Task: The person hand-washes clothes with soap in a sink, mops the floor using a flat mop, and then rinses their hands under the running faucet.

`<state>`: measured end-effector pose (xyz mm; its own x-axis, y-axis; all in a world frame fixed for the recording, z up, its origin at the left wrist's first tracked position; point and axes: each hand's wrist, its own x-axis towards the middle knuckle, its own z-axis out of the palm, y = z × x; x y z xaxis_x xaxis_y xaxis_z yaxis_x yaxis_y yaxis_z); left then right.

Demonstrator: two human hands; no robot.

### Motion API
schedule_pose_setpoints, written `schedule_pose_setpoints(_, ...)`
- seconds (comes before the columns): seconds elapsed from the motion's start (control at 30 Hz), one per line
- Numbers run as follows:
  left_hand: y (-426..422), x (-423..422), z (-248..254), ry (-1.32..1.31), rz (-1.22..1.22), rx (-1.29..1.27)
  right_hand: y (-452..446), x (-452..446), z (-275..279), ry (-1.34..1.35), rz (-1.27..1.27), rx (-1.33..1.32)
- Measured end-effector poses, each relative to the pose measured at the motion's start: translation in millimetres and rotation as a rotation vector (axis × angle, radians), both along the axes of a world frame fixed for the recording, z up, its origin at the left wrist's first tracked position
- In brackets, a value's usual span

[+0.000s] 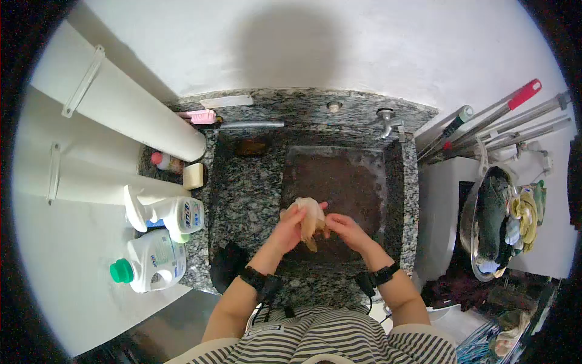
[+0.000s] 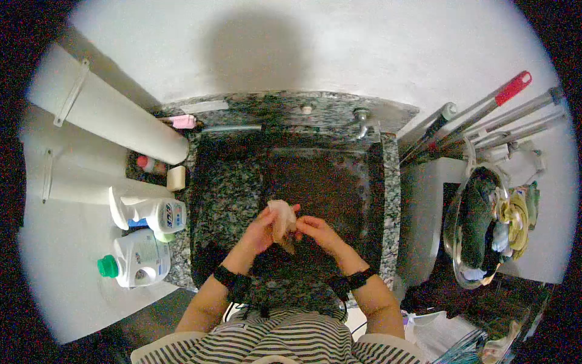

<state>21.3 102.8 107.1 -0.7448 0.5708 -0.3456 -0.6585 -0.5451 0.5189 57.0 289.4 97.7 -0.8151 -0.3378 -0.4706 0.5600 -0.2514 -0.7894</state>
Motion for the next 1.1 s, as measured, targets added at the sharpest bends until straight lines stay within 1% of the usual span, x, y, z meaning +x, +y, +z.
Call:
schedule_pose_setpoints(0.03,-10,-3,-6,-0.005,0.001,-0.082,-2,-5,2,0.111,0.039,0.112)
schedule_pose_setpoints(0.07,-19,-5,-11,-0.062,0.065,-0.345,-1,-15,6,0.056,-0.008,0.067)
schedule_pose_setpoints(0.1,-27,-8,-4,-0.060,0.078,-0.347,-5,-25,10,0.061,0.004,0.064)
schedule_pose_setpoints(0.17,-40,-24,18,0.106,0.052,-0.656,-18,-47,18,0.235,-0.048,0.128)
schedule_pose_setpoints(0.2,-51,-33,11,0.288,0.067,-0.889,-25,-57,22,0.272,-0.051,0.159)
schedule_pose_setpoints(0.23,-62,-44,22,0.287,0.084,-0.893,-30,-70,23,0.279,-0.036,0.154)
schedule_pose_setpoints(0.3,-80,-67,47,0.591,0.200,-1.228,-39,-99,24,0.437,-0.177,0.206)
schedule_pose_setpoints(0.33,-83,-75,60,0.602,0.361,-1.169,-47,-111,42,0.440,-0.164,0.200)
schedule_pose_setpoints(0.37,-86,-81,72,0.611,0.518,-1.106,-53,-119,61,0.585,-0.179,0.229)
schedule_pose_setpoints(0.4,-90,-84,83,0.658,0.579,-1.183,-61,-124,74,0.728,-0.194,0.256)
schedule_pose_setpoints(0.43,-88,-83,103,0.648,0.639,-1.183,-70,-127,73,0.728,-0.185,0.251)
schedule_pose_setpoints(0.5,-97,-83,97,0.683,0.714,-1.336,-85,-134,70,0.765,-0.164,0.274)
schedule_pose_setpoints(0.53,-103,-82,90,0.678,0.722,-1.342,-91,-135,60,0.788,-0.135,0.335)
schedule_pose_setpoints(0.57,-109,-77,78,0.687,0.646,-1.502,-95,-134,46,0.792,-0.127,0.329)
schedule_pose_setpoints(0.6,-116,-72,61,0.688,0.562,-1.659,-97,-131,30,0.751,-0.023,0.374)
schedule_pose_setpoints(0.63,-127,-65,32,0.792,0.471,-1.793,-99,-126,11,0.707,0.082,0.420)
schedule_pose_setpoints(0.7,-137,-45,-11,0.522,0.141,-1.949,-99,-110,-40,0.651,0.353,0.567)
schedule_pose_setpoints(0.73,-139,-31,-29,0.505,0.134,-1.952,-98,-102,-54,0.587,0.572,0.619)
schedule_pose_setpoints(0.77,-138,-16,-47,0.569,-0.022,-2.063,-99,-104,-58,0.578,0.586,0.612)
schedule_pose_setpoints(0.8,-137,-6,-57,0.637,-0.189,-2.164,-100,-108,-56,0.565,0.656,0.695)
schedule_pose_setpoints(0.83,-133,-1,-59,0.619,-0.201,-2.163,-103,-113,-58,0.550,0.729,0.776)
schedule_pose_setpoints(0.87,-129,6,-59,0.839,-0.203,-2.030,-108,-127,-80,0.621,0.565,0.837)
schedule_pose_setpoints(0.9,-123,12,-55,1.047,-0.201,-1.882,-118,-144,-61,0.637,0.394,0.906)
schedule_pose_setpoints(0.93,-115,20,-50,1.034,-0.209,-1.885,-130,-164,-44,0.661,0.348,0.958)
schedule_pose_setpoints(1.0,-102,32,-39,0.922,-0.375,-1.808,-152,-203,-76,0.882,0.236,0.990)
schedule_pose_setpoints(1.03,-103,34,-40,0.919,-0.382,-1.810,-165,-217,-97,0.877,0.236,0.985)
schedule_pose_setpoints(1.07,-104,35,-43,0.922,-0.359,-1.803,-177,-228,-120,0.987,0.199,1.079)
schedule_pose_setpoints(1.1,-105,35,-43,0.924,-0.337,-1.793,-187,-232,-127,1.097,0.162,1.174)
